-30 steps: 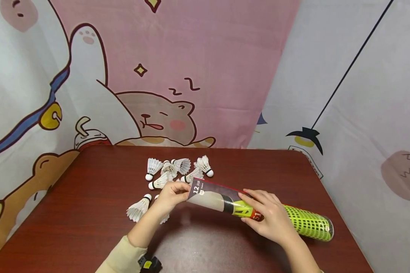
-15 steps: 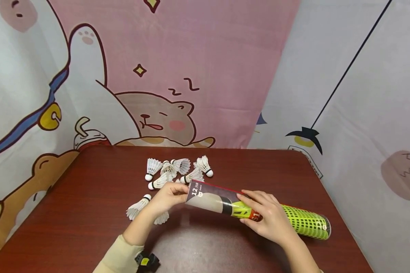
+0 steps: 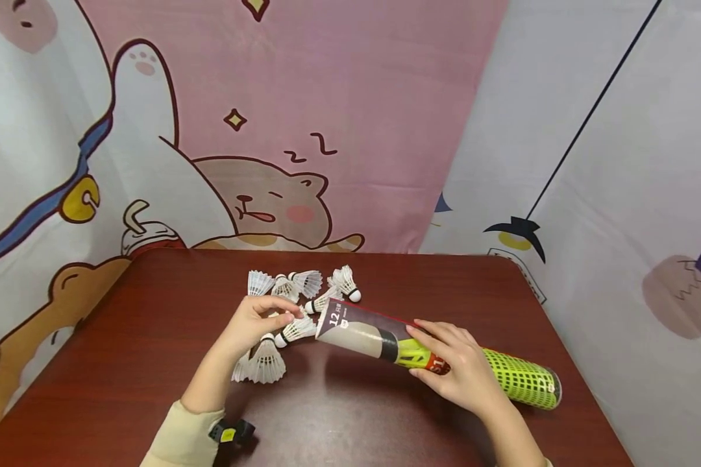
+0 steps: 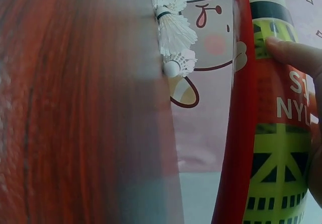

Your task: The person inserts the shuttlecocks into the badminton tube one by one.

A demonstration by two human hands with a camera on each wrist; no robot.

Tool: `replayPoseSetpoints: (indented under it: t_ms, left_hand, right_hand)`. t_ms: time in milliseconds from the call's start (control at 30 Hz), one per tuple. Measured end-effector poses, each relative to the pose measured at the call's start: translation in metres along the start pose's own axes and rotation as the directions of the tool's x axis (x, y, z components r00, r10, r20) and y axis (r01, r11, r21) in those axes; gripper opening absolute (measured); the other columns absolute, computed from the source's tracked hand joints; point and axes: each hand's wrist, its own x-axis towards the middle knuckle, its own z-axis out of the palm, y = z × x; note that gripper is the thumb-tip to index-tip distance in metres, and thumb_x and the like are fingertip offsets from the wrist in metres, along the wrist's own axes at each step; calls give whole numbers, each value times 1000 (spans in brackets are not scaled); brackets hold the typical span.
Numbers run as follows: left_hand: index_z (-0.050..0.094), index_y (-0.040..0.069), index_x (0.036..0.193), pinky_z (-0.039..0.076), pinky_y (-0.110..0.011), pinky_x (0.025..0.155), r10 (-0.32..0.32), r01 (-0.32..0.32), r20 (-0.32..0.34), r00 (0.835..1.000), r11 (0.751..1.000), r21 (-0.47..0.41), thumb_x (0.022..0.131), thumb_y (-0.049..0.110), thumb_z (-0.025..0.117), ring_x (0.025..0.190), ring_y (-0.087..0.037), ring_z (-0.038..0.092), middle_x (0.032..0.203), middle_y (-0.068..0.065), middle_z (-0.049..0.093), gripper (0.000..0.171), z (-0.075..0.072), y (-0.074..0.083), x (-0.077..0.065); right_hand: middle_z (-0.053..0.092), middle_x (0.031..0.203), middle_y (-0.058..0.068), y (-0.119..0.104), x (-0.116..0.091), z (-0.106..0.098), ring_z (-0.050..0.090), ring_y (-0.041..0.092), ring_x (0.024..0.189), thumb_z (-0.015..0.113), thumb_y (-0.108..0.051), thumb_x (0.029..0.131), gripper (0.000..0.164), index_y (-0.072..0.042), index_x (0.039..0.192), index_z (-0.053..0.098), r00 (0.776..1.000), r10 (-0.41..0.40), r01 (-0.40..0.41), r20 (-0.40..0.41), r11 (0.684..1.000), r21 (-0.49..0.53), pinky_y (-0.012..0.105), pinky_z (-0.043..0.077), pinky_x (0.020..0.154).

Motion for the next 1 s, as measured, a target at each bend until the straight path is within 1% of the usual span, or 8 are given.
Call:
replayPoseSetpoints:
  t_ms: [33, 133, 267, 400, 600, 733, 833, 1000]
  left_hand:
    - [69, -10, 95, 49, -31, 76, -3, 3, -22, 1000, 1000, 4, 83, -7, 68, 86, -11, 62, 89, -13, 71, 12, -5, -3, -2]
    - [68, -13, 98, 50, -32, 77, -23, 24, -64, 998, 1000, 4, 83, -8, 68, 89, -13, 63, 92, -14, 70, 16, -17, -5, -10]
    - [65, -15, 99, 51, -26, 70, -8, 7, -83, 997, 1000, -10, 82, -12, 67, 85, -16, 65, 91, -20, 69, 18, -36, -22, -25]
    - [65, -14, 100, 51, -24, 67, 23, -25, -111, 994, 999, -21, 81, -11, 68, 84, -18, 65, 93, -17, 69, 19, -54, -42, -39]
    - [65, -13, 100, 49, -24, 62, 37, -35, -134, 990, 999, 18, 78, -14, 70, 84, -16, 63, 95, -14, 68, 22, -73, -50, -55]
    - [68, -8, 100, 49, -25, 62, 36, -28, -131, 991, 998, 62, 75, -17, 71, 84, -17, 63, 94, -17, 68, 26, -81, -57, -65]
    - [70, -3, 101, 49, -27, 65, 55, -46, -104, 993, 995, 89, 74, -17, 71, 85, -20, 64, 92, -19, 67, 30, -87, -63, -71]
    - [71, 3, 103, 46, -28, 66, 58, -49, -68, 996, 990, 132, 74, -12, 75, 86, -19, 62, 93, -14, 68, 32, -93, -67, -81]
  right_hand:
    - [60, 126, 9, 0, 1, 0, 54, 23, 109, 65, -55, 85, 61, -12, 129, 62, 1000, -1, 1, 2, 1000, 1, 23, 27, 99]
    - [60, 126, 8, -1, 2, 0, 54, 23, 110, 65, -55, 85, 61, -12, 129, 62, 1000, -2, 2, 6, 1000, 3, 23, 27, 99]
    - [60, 127, 8, -1, 2, 0, 54, 22, 110, 66, -54, 84, 62, -13, 129, 61, 1000, 4, -4, 15, 1000, -1, 23, 27, 99]
    - [59, 128, 6, -3, 2, -2, 53, 21, 111, 69, -53, 82, 62, -15, 130, 61, 999, 28, -28, 36, 1000, -12, 22, 26, 100]
    - [60, 127, 7, -2, 1, 0, 53, 21, 111, 70, -53, 82, 63, -14, 130, 61, 999, 21, -20, 30, 1000, -16, 23, 26, 100]
    - [60, 127, 7, -2, 1, 1, 53, 21, 110, 69, -53, 82, 62, -13, 129, 62, 1000, 10, -9, 21, 1000, -16, 23, 27, 100]
    - [59, 128, 7, -3, 1, 0, 53, 21, 111, 68, -54, 82, 63, -14, 130, 61, 999, 28, -27, 35, 1000, -14, 22, 26, 101]
    - [59, 128, 6, -2, 0, 1, 53, 21, 111, 65, -56, 84, 62, -14, 130, 61, 999, 23, -23, 33, 1000, -18, 22, 26, 101]
